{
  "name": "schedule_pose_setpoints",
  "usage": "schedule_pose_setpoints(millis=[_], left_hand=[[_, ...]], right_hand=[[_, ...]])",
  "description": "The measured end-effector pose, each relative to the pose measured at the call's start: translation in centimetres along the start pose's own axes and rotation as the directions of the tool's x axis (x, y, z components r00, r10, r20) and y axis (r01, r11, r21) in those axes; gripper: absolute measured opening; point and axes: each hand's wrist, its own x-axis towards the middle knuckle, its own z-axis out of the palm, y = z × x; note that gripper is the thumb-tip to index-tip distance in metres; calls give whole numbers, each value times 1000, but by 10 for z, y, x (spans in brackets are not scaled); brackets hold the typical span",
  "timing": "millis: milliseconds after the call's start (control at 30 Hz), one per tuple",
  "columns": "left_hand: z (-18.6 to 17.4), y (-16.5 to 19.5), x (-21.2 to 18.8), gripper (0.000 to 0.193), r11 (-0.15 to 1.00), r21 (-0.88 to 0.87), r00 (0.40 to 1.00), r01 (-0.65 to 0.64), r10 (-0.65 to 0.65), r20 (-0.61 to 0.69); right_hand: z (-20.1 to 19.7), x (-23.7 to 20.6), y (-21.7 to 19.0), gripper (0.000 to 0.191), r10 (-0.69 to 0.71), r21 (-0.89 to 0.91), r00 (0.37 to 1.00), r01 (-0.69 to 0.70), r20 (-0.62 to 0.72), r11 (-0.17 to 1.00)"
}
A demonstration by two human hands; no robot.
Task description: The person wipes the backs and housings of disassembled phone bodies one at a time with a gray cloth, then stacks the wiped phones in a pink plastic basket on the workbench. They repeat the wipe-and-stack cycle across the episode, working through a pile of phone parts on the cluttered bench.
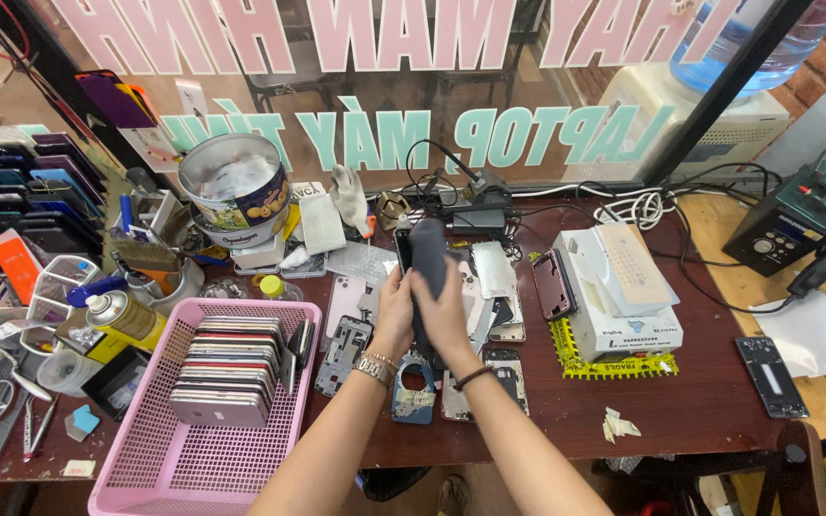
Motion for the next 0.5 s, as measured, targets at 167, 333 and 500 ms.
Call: schedule_pose_setpoints(millis=[167, 333, 500], left_hand=[[-2, 7, -2, 32, 998, -11, 997, -57, 58, 55], [7, 9, -3, 33, 996, 43, 997, -72, 72, 2], [15, 5, -3, 33, 997, 35, 997, -73, 72, 40]], right_hand=[[-10, 3, 7, 43, 150, -111, 988, -152, -29, 982], [-15, 0, 1, 47, 228, 53, 972, -232, 61, 971], [-27, -14, 6, 44, 76, -156, 997, -78, -21, 985]])
